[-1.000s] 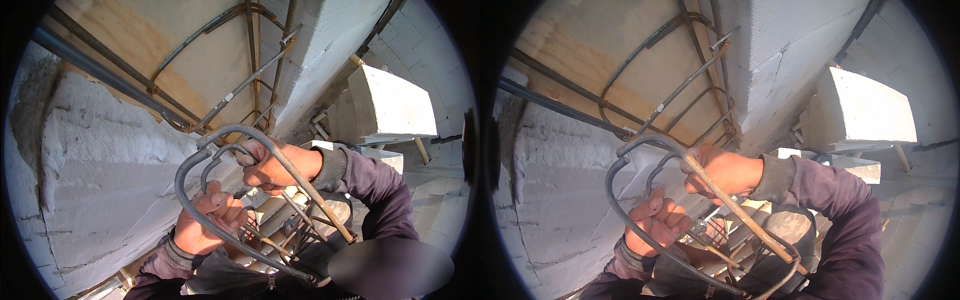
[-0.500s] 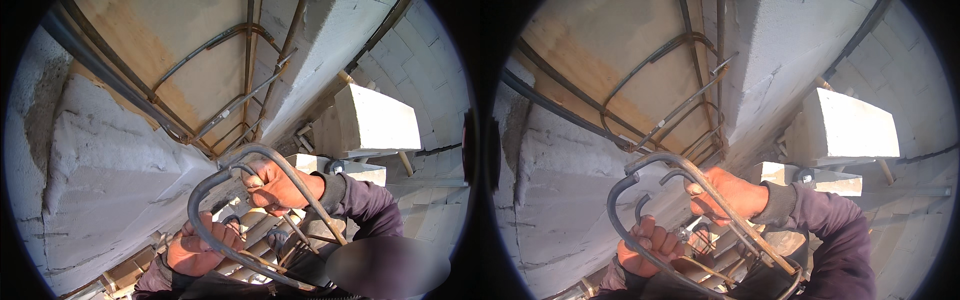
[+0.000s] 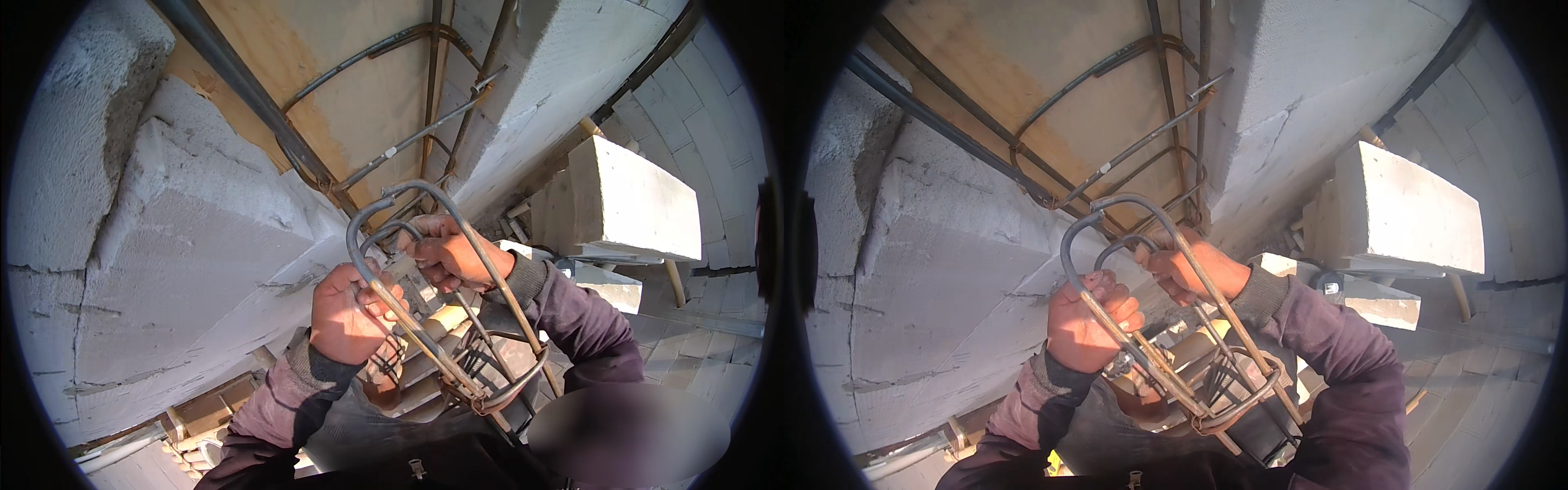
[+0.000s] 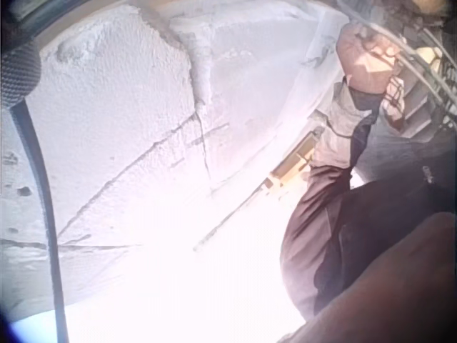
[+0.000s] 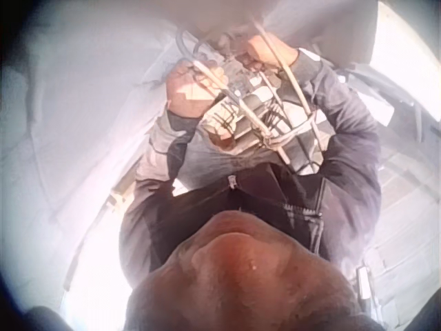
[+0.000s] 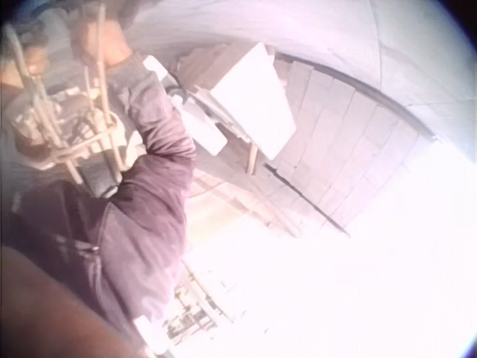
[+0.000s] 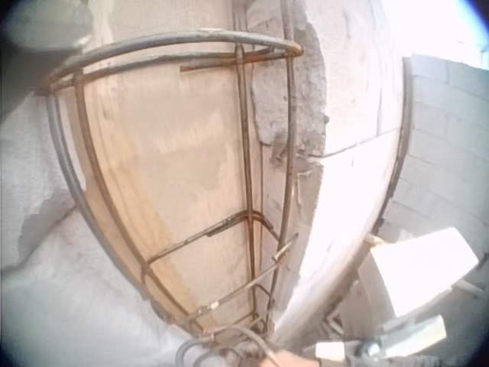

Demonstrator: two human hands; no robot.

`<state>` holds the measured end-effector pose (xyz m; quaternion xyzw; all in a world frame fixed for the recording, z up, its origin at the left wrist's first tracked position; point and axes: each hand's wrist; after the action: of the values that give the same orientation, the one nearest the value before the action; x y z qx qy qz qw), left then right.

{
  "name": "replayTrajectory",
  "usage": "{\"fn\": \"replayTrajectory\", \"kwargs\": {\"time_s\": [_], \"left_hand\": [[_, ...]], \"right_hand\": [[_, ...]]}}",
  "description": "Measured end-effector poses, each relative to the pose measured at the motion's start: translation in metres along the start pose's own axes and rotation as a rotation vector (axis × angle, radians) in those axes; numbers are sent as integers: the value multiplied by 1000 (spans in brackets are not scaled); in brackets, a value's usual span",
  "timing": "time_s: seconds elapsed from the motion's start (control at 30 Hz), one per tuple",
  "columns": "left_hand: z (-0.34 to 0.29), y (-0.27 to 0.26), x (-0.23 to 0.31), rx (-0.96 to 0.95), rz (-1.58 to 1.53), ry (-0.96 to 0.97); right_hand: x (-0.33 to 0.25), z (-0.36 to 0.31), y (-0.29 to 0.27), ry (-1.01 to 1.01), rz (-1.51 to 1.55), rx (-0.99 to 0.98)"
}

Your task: The person cuts a white rectangular block with a hand saw, applies mortar to the wall with a trowel, and places the block on a bamboo scaffold. They then lift a metal rebar cage, position it against the wall, and secure it using a hammer and chisel.

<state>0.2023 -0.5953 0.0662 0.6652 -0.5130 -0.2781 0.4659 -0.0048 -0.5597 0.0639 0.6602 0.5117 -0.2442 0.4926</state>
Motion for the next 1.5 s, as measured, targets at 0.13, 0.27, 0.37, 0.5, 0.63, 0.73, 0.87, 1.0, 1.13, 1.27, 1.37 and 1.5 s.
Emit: {"fn": "replayTrajectory", "kwargs": {"time_s": [0.13, 0.27, 0.37, 0.5, 0.63, 0.73, 0.87, 1.0, 1.13, 1.27, 1.37, 1.5], "left_hand": [[16, -11, 9, 101, 18, 45], [32, -25, 5, 226, 54, 75], [38, -29, 0, 261, 268, 125], [50, -31, 1, 379, 410, 153], [45, -18, -8, 592, 727, 209], [25, -9, -9, 724, 1167, 356], [-32, 56, -14, 728, 1807, 1056], [-38, 128, 20, 429, 2312, 1711], [-10, 166, 47, 811, 2785, 1910], [-9, 146, 47, 1114, 3165, 1484], [-4, 143, 43, 1046, 3112, 1505], [-8, 145, 38, 1032, 3226, 1520]], "right_hand": [[12, 21, -10, -39, -4, 16], [29, 30, -23, -13, 13, 77], [32, 34, -31, -31, -51, 83], [43, 41, -47, -52, -69, 115], [39, 39, -51, -41, -107, 128], [43, 41, -55, -41, -90, 122], [68, 51, -66, -46, -117, 113], [76, 58, -68, 1, -123, 83], [74, 66, -60, 0, -252, 100], [91, 72, -67, -31, -326, 100], [112, 80, -93, -162, -561, 86], [128, 89, -112, -194, -737, 27]]}}
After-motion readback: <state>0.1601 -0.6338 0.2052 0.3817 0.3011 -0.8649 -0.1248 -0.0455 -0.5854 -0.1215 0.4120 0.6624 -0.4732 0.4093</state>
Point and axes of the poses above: each hand's wrist, its own z-axis towards the middle knuckle, its own y-axis out of the palm, x = y × z, and after that the axes turned 7 degrees about -y, right-handed
